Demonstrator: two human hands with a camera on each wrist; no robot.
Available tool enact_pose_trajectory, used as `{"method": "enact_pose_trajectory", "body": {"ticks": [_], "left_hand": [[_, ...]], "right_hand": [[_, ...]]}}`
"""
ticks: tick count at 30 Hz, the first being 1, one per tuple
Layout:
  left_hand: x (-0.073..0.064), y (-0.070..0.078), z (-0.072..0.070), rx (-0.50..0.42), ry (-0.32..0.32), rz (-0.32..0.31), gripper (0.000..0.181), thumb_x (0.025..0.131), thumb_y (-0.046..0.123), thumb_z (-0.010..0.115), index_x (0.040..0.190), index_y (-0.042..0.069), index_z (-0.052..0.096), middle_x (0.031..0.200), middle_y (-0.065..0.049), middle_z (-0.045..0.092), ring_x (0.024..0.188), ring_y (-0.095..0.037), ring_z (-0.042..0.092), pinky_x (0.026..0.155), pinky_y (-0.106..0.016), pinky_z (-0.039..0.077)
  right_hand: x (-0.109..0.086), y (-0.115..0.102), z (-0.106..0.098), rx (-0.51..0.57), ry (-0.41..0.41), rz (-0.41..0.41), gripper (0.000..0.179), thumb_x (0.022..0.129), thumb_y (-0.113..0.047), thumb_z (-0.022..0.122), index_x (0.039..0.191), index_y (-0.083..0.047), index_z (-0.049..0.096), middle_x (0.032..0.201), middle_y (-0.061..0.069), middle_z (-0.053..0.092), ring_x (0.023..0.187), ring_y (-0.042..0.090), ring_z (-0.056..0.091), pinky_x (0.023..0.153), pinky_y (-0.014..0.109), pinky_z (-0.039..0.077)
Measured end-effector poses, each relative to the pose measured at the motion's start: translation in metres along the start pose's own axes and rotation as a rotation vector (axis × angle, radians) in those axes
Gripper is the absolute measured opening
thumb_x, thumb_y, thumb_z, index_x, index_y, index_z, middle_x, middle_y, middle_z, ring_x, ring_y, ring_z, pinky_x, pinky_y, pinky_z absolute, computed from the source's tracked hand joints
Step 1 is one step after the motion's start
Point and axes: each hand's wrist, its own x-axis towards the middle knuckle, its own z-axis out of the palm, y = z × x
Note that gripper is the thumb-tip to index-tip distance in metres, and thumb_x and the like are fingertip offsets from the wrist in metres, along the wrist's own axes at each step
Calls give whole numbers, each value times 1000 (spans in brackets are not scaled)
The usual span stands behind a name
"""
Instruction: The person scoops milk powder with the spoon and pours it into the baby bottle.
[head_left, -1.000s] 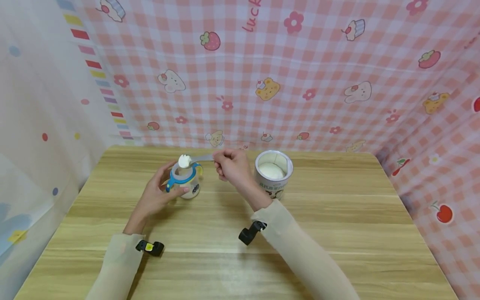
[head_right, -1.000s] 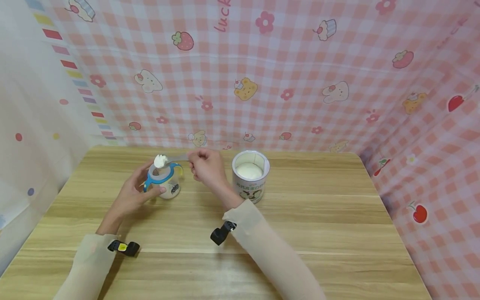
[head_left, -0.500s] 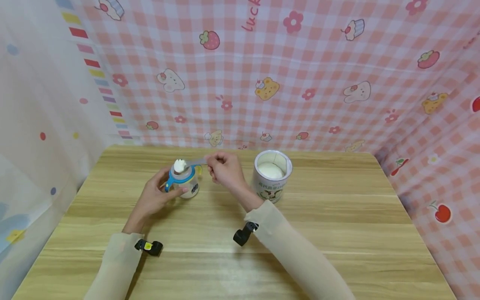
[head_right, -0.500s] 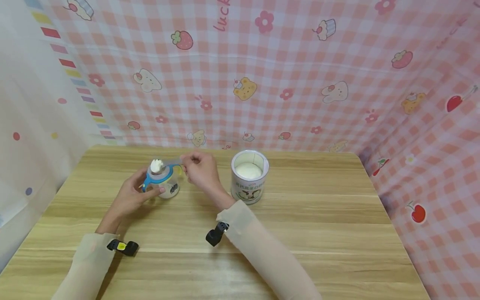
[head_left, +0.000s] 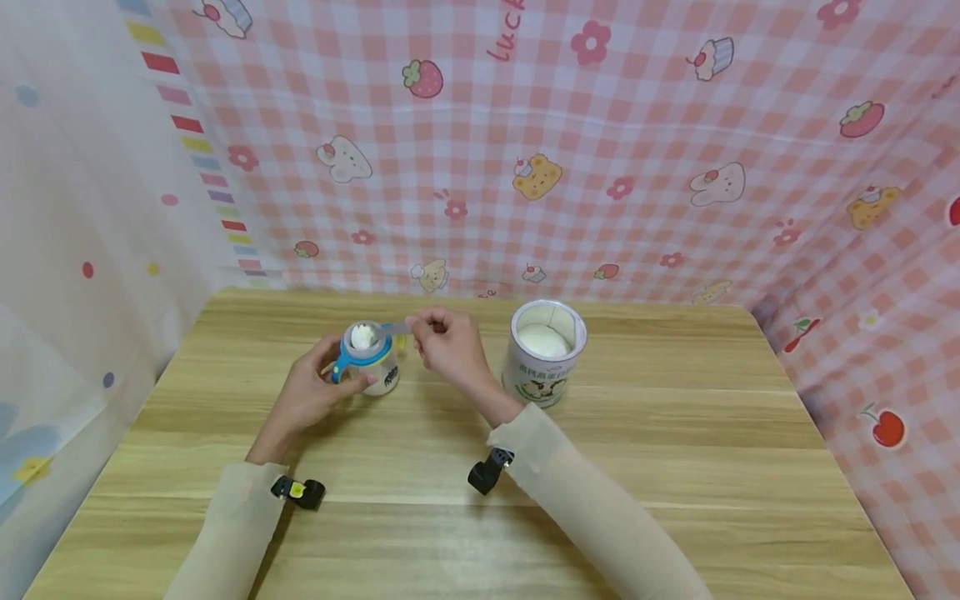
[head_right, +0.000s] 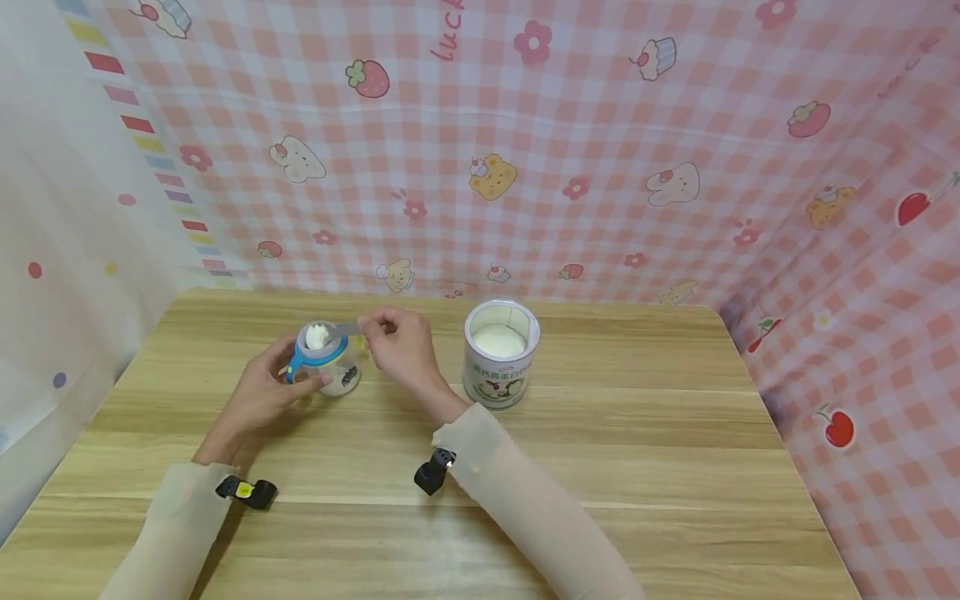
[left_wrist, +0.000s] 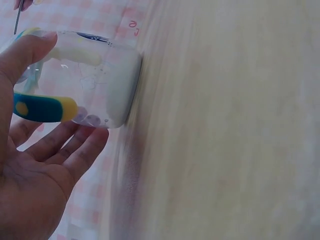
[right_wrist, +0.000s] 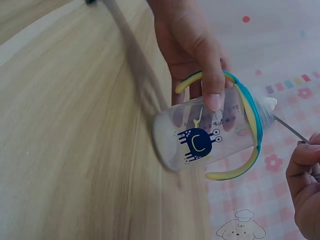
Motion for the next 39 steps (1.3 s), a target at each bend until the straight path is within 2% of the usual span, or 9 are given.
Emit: {"method": "enact_pose_trajectory", "body": {"ticks": [5, 9, 15, 22, 31, 39], "left_hand": [[0, 1, -1, 17, -1, -6, 69, 87, 37, 84, 145, 20, 51, 143, -13, 60, 136, -33, 51, 117, -63, 40], [-1, 2, -1, 18, -8, -7, 70, 87, 37, 84, 146, 20, 50, 143, -13, 59, 137, -35, 51, 118, -67, 37], [0, 3, 0, 23, -13, -9, 71, 87, 37, 84, 147, 20, 49, 144, -14, 58, 137, -35, 50, 118, -67, 37], [0, 2, -1, 31, -15, -9, 72, 88, 36, 83, 148, 20, 48, 147, -14, 57, 140, -36, 49, 117, -67, 38], [-1, 1, -2, 22, -17, -4, 70, 88, 34, 83, 148, 21, 49, 145, -12, 58, 138, -33, 50, 117, -65, 40], [-2, 1, -2, 16, -11, -3, 68, 88, 33, 83, 147, 20, 50, 146, -12, 58, 138, -33, 50, 116, -63, 42]], "right_hand": [[0, 3, 1, -90, 15, -100, 23, 102, -21, 65, 85, -6, 73, 68, 9, 66, 54, 8, 50, 45, 18, 36], [-1, 5, 1, -160, 14, -214, 21, 102, -18, 65, 91, -3, 75, 74, 13, 69, 57, 7, 51, 47, 17, 36], [-3, 7, -1, -249, -2, -368, 18, 102, -16, 64, 96, -4, 76, 69, 4, 67, 54, 6, 48, 45, 15, 34], [-2, 10, -1, -329, -20, -575, 18, 102, -12, 63, 95, -2, 75, 70, 4, 67, 55, 7, 50, 47, 15, 38], [-3, 10, -3, -442, -44, -741, 18, 103, -12, 61, 96, -2, 75, 75, 3, 64, 59, 6, 47, 51, 13, 38], [-7, 10, -6, -535, -69, -883, 14, 102, -9, 62, 96, -2, 72, 87, 6, 70, 65, 7, 55, 57, 10, 42]]}}
